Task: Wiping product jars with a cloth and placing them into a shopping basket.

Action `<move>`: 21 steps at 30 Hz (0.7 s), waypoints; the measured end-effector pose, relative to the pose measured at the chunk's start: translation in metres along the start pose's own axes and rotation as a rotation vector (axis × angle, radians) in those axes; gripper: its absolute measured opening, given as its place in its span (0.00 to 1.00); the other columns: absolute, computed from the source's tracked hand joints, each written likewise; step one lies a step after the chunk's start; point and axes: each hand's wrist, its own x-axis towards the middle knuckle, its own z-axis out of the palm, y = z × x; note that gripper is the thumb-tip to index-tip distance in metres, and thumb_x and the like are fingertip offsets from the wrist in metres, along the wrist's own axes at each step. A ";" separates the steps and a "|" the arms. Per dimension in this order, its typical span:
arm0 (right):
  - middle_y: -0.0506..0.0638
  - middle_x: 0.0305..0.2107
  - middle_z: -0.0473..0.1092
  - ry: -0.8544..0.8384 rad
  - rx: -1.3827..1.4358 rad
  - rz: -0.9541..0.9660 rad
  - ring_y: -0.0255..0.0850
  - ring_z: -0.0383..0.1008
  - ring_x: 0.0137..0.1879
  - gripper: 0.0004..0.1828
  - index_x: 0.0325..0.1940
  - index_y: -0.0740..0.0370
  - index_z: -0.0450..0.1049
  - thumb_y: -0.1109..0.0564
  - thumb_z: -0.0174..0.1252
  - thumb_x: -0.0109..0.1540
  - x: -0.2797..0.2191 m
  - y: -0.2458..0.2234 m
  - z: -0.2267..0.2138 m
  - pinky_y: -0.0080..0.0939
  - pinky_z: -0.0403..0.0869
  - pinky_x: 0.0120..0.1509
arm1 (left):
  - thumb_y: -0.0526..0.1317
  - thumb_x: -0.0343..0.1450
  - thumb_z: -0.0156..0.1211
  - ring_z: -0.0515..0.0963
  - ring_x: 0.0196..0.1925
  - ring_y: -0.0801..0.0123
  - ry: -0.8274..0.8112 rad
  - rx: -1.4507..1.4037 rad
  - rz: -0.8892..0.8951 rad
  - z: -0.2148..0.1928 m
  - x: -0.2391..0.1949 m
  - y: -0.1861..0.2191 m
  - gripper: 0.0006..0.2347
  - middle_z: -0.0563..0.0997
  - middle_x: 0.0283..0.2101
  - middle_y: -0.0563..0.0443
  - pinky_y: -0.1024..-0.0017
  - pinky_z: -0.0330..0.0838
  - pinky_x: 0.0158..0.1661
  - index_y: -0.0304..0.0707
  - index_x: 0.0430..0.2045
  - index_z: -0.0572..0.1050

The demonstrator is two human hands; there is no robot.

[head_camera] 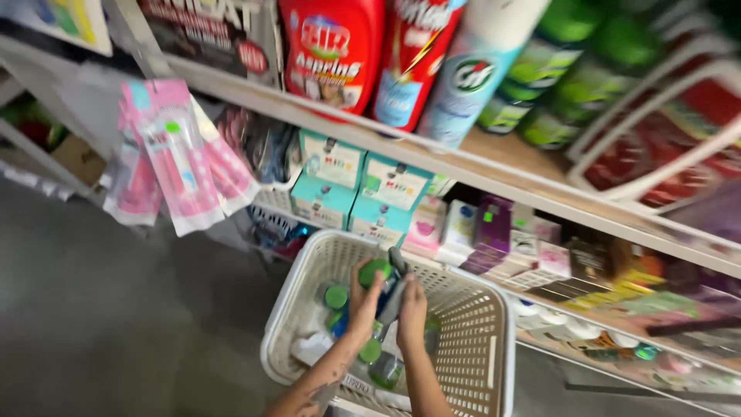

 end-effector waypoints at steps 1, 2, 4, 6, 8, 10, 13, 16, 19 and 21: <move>0.53 0.27 0.67 0.012 0.013 -0.018 0.40 0.62 0.34 0.27 0.39 0.69 0.75 0.42 0.45 0.70 -0.022 -0.023 0.000 0.41 0.66 0.41 | 0.45 0.71 0.59 0.75 0.51 0.66 -0.020 -0.002 0.016 0.002 0.005 0.005 0.21 0.75 0.54 0.50 0.72 0.68 0.51 0.44 0.58 0.68; 0.57 0.48 0.64 -0.014 -0.275 -0.428 0.49 0.66 0.51 0.20 0.56 0.61 0.70 0.46 0.48 0.68 -0.046 -0.046 -0.003 0.47 0.67 0.53 | 0.49 0.72 0.54 0.75 0.49 0.69 -0.046 -0.025 -0.034 0.006 0.008 0.009 0.19 0.77 0.51 0.51 0.71 0.69 0.49 0.39 0.53 0.72; 0.61 0.70 0.61 -0.017 -0.571 -0.848 0.57 0.69 0.67 0.30 0.73 0.53 0.64 0.50 0.51 0.65 -0.068 -0.073 -0.010 0.54 0.68 0.66 | 0.54 0.73 0.49 0.74 0.47 0.72 -0.086 -0.053 -0.071 0.013 0.018 -0.008 0.21 0.78 0.47 0.52 0.71 0.69 0.47 0.35 0.47 0.76; 0.50 0.72 0.58 0.074 -0.774 -0.920 0.55 0.70 0.65 0.34 0.71 0.36 0.66 0.44 0.62 0.60 -0.069 -0.081 -0.018 0.51 0.76 0.58 | 0.43 0.74 0.52 0.80 0.47 0.70 -0.439 -0.391 0.052 0.017 0.029 -0.051 0.18 0.81 0.51 0.50 0.74 0.75 0.43 0.37 0.58 0.73; 0.52 0.70 0.61 -0.049 -0.427 -0.778 0.51 0.66 0.69 0.30 0.71 0.47 0.66 0.47 0.52 0.63 -0.053 -0.102 -0.038 0.47 0.66 0.67 | 0.48 0.74 0.52 0.78 0.48 0.70 -0.393 -0.244 0.032 0.038 0.005 0.020 0.18 0.82 0.49 0.50 0.74 0.69 0.48 0.34 0.51 0.77; 0.54 0.68 0.65 -0.176 -0.083 -0.631 0.47 0.62 0.74 0.28 0.70 0.57 0.67 0.50 0.43 0.67 -0.045 -0.112 -0.058 0.43 0.57 0.76 | 0.52 0.73 0.51 0.76 0.49 0.71 -0.341 -0.098 0.016 0.056 -0.009 0.065 0.21 0.83 0.46 0.50 0.74 0.64 0.54 0.31 0.44 0.81; 0.60 0.53 0.74 -0.300 0.638 0.084 0.48 0.74 0.52 0.36 0.64 0.64 0.70 0.35 0.47 0.64 -0.059 -0.114 -0.079 0.45 0.72 0.55 | 0.60 0.72 0.50 0.80 0.31 0.68 -0.413 -0.458 -0.239 0.078 -0.020 0.087 0.24 0.83 0.35 0.46 0.71 0.74 0.34 0.36 0.38 0.80; 0.61 0.53 0.72 -0.254 0.745 0.033 0.50 0.73 0.53 0.40 0.66 0.66 0.67 0.33 0.47 0.62 -0.071 -0.128 -0.089 0.49 0.72 0.56 | 0.64 0.70 0.33 0.72 0.50 0.64 -0.306 -0.071 0.085 0.104 -0.033 0.098 0.28 0.74 0.51 0.46 0.68 0.63 0.52 0.44 0.51 0.70; 0.57 0.48 0.75 -0.165 0.889 -0.216 0.43 0.75 0.48 0.28 0.64 0.66 0.69 0.42 0.46 0.69 -0.065 -0.127 -0.100 0.41 0.74 0.52 | 0.53 0.80 0.26 0.66 0.42 0.59 -0.127 0.496 0.584 0.122 -0.056 0.100 0.21 0.66 0.36 0.45 0.61 0.61 0.48 0.35 0.35 0.66; 0.58 0.48 0.73 0.114 0.286 -0.286 0.48 0.74 0.53 0.33 0.66 0.59 0.70 0.37 0.46 0.65 -0.082 -0.142 -0.104 0.49 0.73 0.58 | 0.60 0.72 0.44 0.77 0.42 0.67 -0.226 0.012 0.146 0.130 -0.086 0.116 0.24 0.80 0.43 0.49 0.71 0.70 0.45 0.37 0.47 0.71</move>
